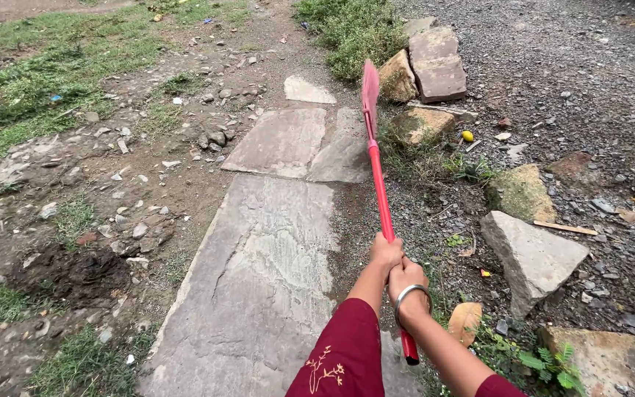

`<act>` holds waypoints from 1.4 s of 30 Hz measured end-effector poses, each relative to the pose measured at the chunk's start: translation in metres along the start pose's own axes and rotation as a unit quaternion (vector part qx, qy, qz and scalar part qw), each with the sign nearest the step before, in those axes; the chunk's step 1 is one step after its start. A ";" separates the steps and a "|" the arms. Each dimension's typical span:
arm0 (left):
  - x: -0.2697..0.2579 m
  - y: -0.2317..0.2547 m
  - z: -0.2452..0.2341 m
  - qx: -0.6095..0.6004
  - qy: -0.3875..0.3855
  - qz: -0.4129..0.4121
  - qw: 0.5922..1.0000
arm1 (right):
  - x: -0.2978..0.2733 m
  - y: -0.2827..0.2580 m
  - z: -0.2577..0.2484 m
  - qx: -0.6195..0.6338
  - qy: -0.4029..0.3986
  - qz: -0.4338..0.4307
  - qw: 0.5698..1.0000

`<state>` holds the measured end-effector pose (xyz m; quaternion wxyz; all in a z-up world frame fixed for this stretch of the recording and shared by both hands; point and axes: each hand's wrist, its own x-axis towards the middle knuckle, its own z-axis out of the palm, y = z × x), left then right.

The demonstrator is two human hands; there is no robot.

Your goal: Sweeping dirt and debris off a stone path outdoors using a broom.

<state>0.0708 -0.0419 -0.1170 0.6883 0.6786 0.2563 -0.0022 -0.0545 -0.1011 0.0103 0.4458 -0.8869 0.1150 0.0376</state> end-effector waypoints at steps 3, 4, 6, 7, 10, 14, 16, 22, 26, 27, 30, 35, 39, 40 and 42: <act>-0.034 0.044 -0.021 -0.029 0.077 0.063 0.995 | 0.022 0.009 0.008 -0.031 0.000 -0.102 0.994; -0.034 0.047 -0.026 -0.032 0.078 0.065 0.994 | 0.030 0.007 0.011 -0.033 0.000 -0.105 0.994; -0.034 0.056 -0.040 -0.088 0.192 0.083 0.974 | 0.044 0.000 0.020 0.044 -0.098 -0.144 0.984; -0.045 0.073 -0.052 -0.090 0.194 0.086 0.973 | 0.054 -0.003 0.027 0.043 -0.098 -0.148 0.983; -0.054 0.087 -0.082 -0.141 0.282 0.011 0.949 | 0.070 -0.011 0.049 0.126 -0.265 -0.076 0.953; 0.011 0.021 -0.082 -0.047 0.332 -0.053 0.941 | 0.080 -0.004 0.074 0.120 -0.301 0.016 0.946; 0.040 0.002 -0.075 0.000 0.340 -0.033 0.940 | 0.087 -0.003 0.080 0.120 -0.299 0.017 0.946; 0.058 0.040 -0.062 -0.067 0.129 -0.019 0.989 | 0.086 -0.023 0.078 0.157 -0.135 0.082 0.975; 0.063 0.042 -0.044 -0.071 0.043 0.005 0.997 | 0.078 -0.026 0.069 0.141 -0.053 0.043 0.988; 0.068 0.037 -0.041 -0.033 0.073 0.062 0.995 | 0.076 -0.026 0.067 0.153 -0.038 0.024 0.987; 0.063 0.046 -0.049 0.018 0.170 0.157 0.973 | 0.087 -0.019 0.068 0.219 -0.112 -0.019 0.969; 0.038 0.082 -0.100 -0.011 0.258 0.116 0.959 | 0.063 -0.039 0.065 0.172 -0.279 0.074 0.942; 0.065 0.043 -0.113 0.026 0.344 0.059 0.937 | 0.060 -0.035 0.069 0.133 -0.375 0.131 0.908; 0.066 0.041 -0.115 0.027 0.343 0.061 0.937 | 0.061 -0.035 0.067 0.135 -0.374 0.131 0.908; 0.071 0.038 -0.118 0.048 0.315 0.018 0.948 | 0.065 -0.033 0.061 0.157 -0.370 0.111 0.909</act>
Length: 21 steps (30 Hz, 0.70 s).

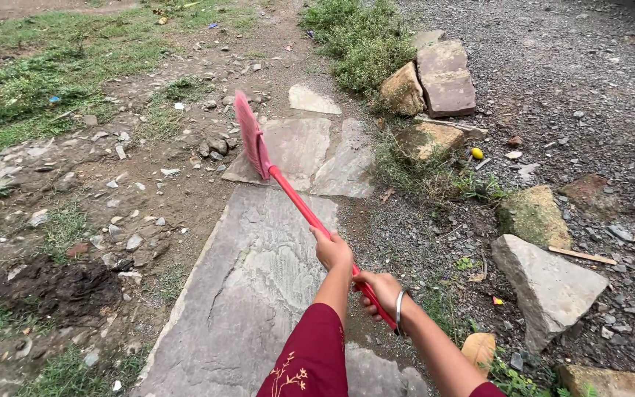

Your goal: Sweeping dirt and debris off a stone path outdoors using a broom.

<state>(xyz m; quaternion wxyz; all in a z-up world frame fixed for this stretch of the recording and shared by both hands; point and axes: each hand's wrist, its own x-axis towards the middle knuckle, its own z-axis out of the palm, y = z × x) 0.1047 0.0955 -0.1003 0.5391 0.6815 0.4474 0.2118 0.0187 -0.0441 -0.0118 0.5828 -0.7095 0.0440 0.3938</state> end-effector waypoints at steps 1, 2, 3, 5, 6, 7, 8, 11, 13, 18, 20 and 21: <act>-0.001 0.011 -0.004 -0.001 -0.002 0.001 1.000 | 0.008 0.001 -0.002 0.000 0.002 -0.001 1.000; -0.004 0.019 -0.009 -0.041 -0.067 -0.026 0.997 | 0.017 0.004 -0.004 0.032 0.005 -0.007 0.999; -0.006 0.027 -0.013 -0.080 -0.133 -0.054 0.986 | 0.025 0.007 -0.006 0.063 0.009 -0.014 0.998; -0.005 0.028 -0.007 -0.119 -0.208 -0.082 0.968 | 0.042 0.004 -0.013 0.099 0.026 -0.008 0.995; -0.003 0.030 -0.004 -0.157 -0.281 -0.106 0.941 | 0.051 0.001 -0.017 0.136 0.044 -0.004 0.990; -0.006 0.032 0.003 -0.157 -0.282 -0.105 0.941 | 0.055 -0.004 -0.022 0.136 0.044 -0.005 0.990; -0.008 0.033 0.007 -0.135 -0.327 -0.101 0.930 | 0.060 -0.008 -0.024 0.146 0.090 -0.033 0.985; -0.014 0.042 0.000 -0.099 -0.390 -0.096 0.910 | 0.059 -0.017 -0.025 0.131 0.171 -0.082 0.973; -0.011 0.046 -0.004 -0.088 -0.409 -0.095 0.903 | 0.050 -0.019 -0.023 0.104 0.208 -0.105 0.967; 0.008 0.019 0.022 -0.182 -0.306 -0.059 0.932 | 0.031 -0.016 -0.015 0.121 0.085 -0.085 0.985; -0.003 0.035 -0.001 -0.191 -0.255 -0.079 0.944 | 0.041 -0.013 -0.009 0.121 0.039 -0.066 0.990; -0.007 0.042 -0.011 -0.199 -0.205 -0.099 0.953 | 0.046 -0.012 -0.006 0.121 -0.005 -0.047 0.991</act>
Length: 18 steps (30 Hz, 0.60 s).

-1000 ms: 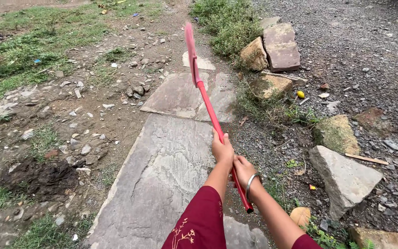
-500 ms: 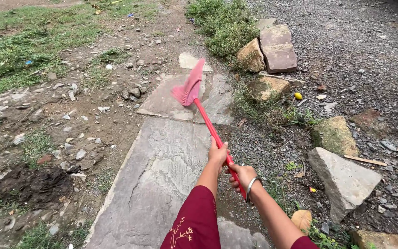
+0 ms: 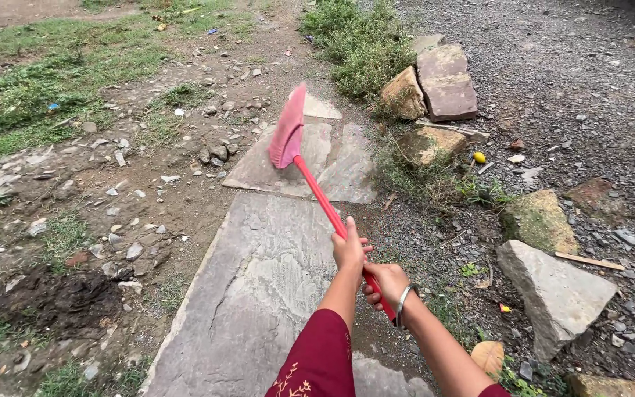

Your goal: Sweeping dirt and debris off a stone path outdoors using a broom.

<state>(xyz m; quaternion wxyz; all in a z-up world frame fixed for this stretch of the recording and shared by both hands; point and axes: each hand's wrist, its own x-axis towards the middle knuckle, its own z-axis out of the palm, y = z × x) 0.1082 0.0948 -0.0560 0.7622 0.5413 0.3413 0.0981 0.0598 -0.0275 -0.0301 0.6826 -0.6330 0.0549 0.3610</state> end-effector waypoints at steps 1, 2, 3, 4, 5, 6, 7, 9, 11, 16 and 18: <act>0.004 -0.002 -0.009 0.000 0.000 0.001 1.000 | 0.001 0.000 0.005 0.000 -0.001 0.000 1.000; 0.009 -0.004 -0.018 0.034 0.034 -0.011 0.999 | 0.002 0.000 0.010 -0.008 -0.008 0.017 1.000; 0.013 -0.007 -0.029 0.068 0.069 -0.021 0.995 | 0.004 0.001 0.016 -0.015 -0.016 0.036 0.999; 0.019 -0.010 -0.038 0.068 0.070 -0.021 0.995 | 0.014 0.003 0.008 -0.015 -0.017 0.036 0.999; 0.024 -0.012 -0.048 0.080 0.040 -0.026 0.996 | 0.023 0.005 0.002 0.017 -0.004 0.038 0.999; 0.029 -0.014 -0.057 0.092 0.011 -0.030 0.995 | 0.033 0.007 -0.005 0.049 0.010 0.041 0.998; 0.029 -0.011 -0.061 0.093 0.011 -0.029 0.995 | 0.028 0.003 -0.008 0.050 0.009 0.039 0.998; 0.028 -0.006 -0.066 0.066 -0.068 -0.058 0.994 | 0.018 -0.006 -0.017 0.032 0.130 -0.004 0.991; 0.029 -0.009 -0.061 0.074 -0.066 -0.055 0.994 | 0.010 -0.010 -0.023 0.016 0.173 -0.031 0.984; 0.006 -0.008 -0.034 0.092 -0.052 -0.058 0.993 | -0.033 -0.014 -0.020 0.008 0.219 -0.107 0.970; -0.006 -0.006 -0.021 0.094 -0.059 -0.061 0.992 | -0.049 -0.017 -0.016 0.024 0.160 -0.081 0.983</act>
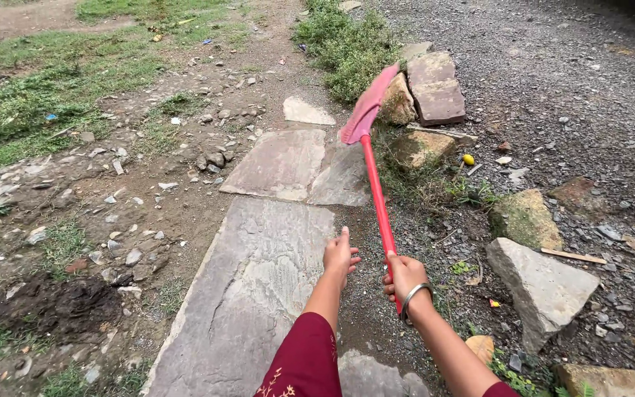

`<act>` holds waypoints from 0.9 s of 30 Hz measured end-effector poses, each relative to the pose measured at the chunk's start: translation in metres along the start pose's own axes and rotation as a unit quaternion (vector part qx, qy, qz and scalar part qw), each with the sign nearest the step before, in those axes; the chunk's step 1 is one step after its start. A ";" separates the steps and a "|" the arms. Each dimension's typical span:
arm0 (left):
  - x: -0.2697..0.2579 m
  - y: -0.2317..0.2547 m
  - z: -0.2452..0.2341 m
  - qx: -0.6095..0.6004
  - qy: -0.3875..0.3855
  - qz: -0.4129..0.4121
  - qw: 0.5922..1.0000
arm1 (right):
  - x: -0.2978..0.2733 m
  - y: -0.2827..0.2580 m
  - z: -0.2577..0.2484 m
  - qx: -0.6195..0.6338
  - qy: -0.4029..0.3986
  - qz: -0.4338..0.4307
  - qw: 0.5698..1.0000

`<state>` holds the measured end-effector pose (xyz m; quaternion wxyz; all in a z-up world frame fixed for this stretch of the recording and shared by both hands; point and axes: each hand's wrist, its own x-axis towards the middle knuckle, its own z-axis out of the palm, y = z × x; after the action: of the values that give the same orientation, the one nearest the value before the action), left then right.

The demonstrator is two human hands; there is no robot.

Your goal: Sweeping dirt and debris off a stone path outdoors using a broom.

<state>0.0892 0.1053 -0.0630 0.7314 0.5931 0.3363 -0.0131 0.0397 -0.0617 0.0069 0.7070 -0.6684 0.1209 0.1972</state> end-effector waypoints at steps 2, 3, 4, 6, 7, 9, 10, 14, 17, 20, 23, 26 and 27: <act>-0.009 0.001 0.012 -0.010 -0.012 0.010 1.000 | -0.012 -0.004 0.001 -0.006 -0.043 0.019 0.999; -0.014 0.003 0.015 -0.020 -0.019 0.019 0.999 | -0.018 -0.007 0.005 -0.012 -0.089 0.039 0.995; -0.013 0.001 0.018 -0.021 -0.020 0.020 0.999 | -0.019 -0.003 0.003 -0.013 -0.089 0.037 0.995; -0.012 -0.004 0.021 -0.037 -0.014 0.022 0.999 | -0.022 0.007 0.002 -0.083 -0.148 0.045 0.984; -0.019 -0.006 0.016 -0.036 -0.014 0.023 0.999 | -0.029 0.009 0.001 -0.083 -0.148 0.044 0.985; -0.033 -0.007 0.009 -0.012 -0.011 -0.010 1.000 | -0.044 0.010 -0.002 -0.103 -0.118 0.072 0.985; -0.034 -0.009 0.010 -0.012 -0.011 -0.008 1.000 | -0.047 0.010 -0.013 -0.103 -0.118 0.070 0.985; -0.027 -0.014 0.006 0.033 -0.043 -0.030 0.998 | -0.029 0.027 -0.052 -0.079 -0.035 0.068 0.994; -0.028 -0.015 0.019 0.048 -0.049 -0.020 0.997 | -0.049 0.009 -0.063 -0.098 0.029 0.015 0.995; -0.054 -0.006 0.025 0.063 -0.017 -0.011 0.998 | -0.082 -0.015 -0.061 -0.124 0.063 -0.038 0.989; -0.075 0.001 0.031 0.072 0.010 -0.007 0.997 | -0.096 -0.022 -0.057 -0.097 0.027 -0.039 0.994; -0.089 0.007 0.040 0.058 0.001 -0.002 0.998 | -0.090 -0.012 -0.055 -0.092 -0.040 -0.011 0.995; -0.093 0.008 0.040 0.045 -0.010 0.002 0.999 | -0.086 -0.005 -0.052 -0.094 -0.083 0.005 0.992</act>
<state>0.0395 0.0373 -0.0056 0.7070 0.6262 0.3272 -0.0327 -0.0298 -0.1238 0.0449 0.6474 -0.7127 0.0457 0.2662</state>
